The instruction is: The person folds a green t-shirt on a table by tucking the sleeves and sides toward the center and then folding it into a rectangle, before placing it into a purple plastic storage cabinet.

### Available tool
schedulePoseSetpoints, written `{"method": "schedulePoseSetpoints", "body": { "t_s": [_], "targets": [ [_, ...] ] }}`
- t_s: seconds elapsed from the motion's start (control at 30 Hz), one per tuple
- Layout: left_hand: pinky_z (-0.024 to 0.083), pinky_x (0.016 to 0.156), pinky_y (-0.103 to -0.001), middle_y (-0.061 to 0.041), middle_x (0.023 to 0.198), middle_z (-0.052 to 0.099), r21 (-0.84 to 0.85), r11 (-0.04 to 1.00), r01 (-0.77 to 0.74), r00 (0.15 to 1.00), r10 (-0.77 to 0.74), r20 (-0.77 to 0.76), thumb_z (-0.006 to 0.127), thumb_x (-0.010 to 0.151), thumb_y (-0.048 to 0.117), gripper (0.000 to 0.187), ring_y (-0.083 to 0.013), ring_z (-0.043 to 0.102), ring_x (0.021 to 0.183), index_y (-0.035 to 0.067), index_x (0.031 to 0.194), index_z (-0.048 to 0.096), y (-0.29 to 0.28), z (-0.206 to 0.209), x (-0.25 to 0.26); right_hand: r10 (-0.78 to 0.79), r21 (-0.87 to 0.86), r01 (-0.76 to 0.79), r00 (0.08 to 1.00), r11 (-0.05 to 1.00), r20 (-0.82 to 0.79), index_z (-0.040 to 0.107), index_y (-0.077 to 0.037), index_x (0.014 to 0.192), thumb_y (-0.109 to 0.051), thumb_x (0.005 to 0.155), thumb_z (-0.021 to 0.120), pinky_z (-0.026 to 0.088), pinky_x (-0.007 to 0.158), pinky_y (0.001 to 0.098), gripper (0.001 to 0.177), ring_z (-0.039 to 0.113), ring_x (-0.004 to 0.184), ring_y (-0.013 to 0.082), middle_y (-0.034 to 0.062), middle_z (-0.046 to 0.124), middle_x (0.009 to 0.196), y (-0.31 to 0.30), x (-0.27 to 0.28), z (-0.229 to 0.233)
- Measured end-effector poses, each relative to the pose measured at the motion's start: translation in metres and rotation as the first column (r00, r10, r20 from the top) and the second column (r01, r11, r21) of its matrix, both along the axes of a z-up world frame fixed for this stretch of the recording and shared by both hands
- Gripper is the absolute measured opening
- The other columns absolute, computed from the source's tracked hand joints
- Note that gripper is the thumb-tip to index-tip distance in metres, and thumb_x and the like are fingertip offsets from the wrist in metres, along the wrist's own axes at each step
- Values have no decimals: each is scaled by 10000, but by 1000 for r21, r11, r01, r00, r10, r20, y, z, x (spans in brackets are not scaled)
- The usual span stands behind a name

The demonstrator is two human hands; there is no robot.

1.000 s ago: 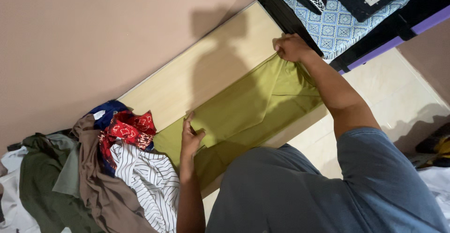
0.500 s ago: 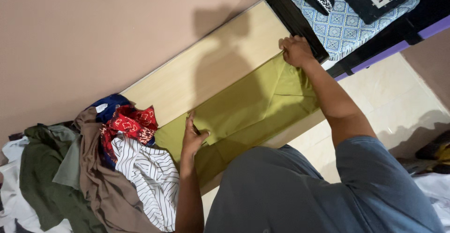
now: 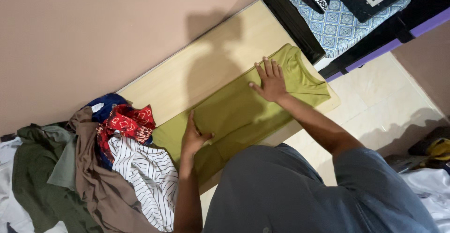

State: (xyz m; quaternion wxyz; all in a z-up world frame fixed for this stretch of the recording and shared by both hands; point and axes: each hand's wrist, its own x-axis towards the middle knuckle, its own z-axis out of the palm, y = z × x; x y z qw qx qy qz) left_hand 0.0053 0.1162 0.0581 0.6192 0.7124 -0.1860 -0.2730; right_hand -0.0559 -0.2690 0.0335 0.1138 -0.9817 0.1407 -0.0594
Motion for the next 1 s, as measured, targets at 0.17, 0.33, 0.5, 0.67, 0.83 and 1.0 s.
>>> {"method": "schedulePoseSetpoints", "body": {
  "t_s": [0.17,0.33,0.5,0.67,0.83,1.0],
  "targets": [
    [569,761,-379,-184,1401,633,514,858,19,1000,-9,-22,912,569,144,1313,-370,675,934,47,1656,182,5,33,5,-51,22,58,965,998,-259,116,-171,1657,-843,891,325,-35,1213,623,1040,-51,1569,405,149,-47,1720,-6,1,4],
    [508,984,-381,-281,1551,417,477,879,5,973,-115,202,1010,530,232,1475,-350,549,1283,-22,1613,40,7,23,5,-55,21,63,961,998,-271,125,-199,1658,-857,876,337,-39,1223,640,1044,-31,1586,377,166,-46,1717,-6,-1,19],
    [370,1116,-522,-397,1592,149,639,757,-138,911,-156,381,1024,545,342,1462,-476,174,1516,-31,1554,34,0,24,1,-2,-4,2,990,1000,-142,147,-159,1668,-762,873,470,25,1182,670,1049,14,1551,449,244,-2,1698,26,-5,42],
    [381,1171,-547,-272,1598,383,541,702,-463,697,-89,712,774,879,396,896,-426,367,1474,12,1557,331,-41,-12,-18,173,-95,-191,970,977,-174,268,-117,1616,-654,971,491,91,1228,651,869,96,1566,422,248,101,1698,91,-9,19],
    [263,1256,-593,-231,1641,407,453,802,-390,584,-165,795,542,1029,385,655,-407,352,1535,0,1553,470,-101,-45,-39,245,-125,-251,967,960,-68,332,-149,1609,-523,1007,487,99,1234,642,726,130,1580,373,223,151,1705,120,-6,-14],
    [133,1234,-604,-246,1664,266,580,712,-396,652,-226,723,506,969,618,875,-423,207,1549,-5,1567,370,-98,-29,-44,193,-106,-222,953,969,-233,303,-152,1609,-591,976,463,89,1222,637,787,125,1568,362,182,154,1686,92,-7,14]
  ]
}}
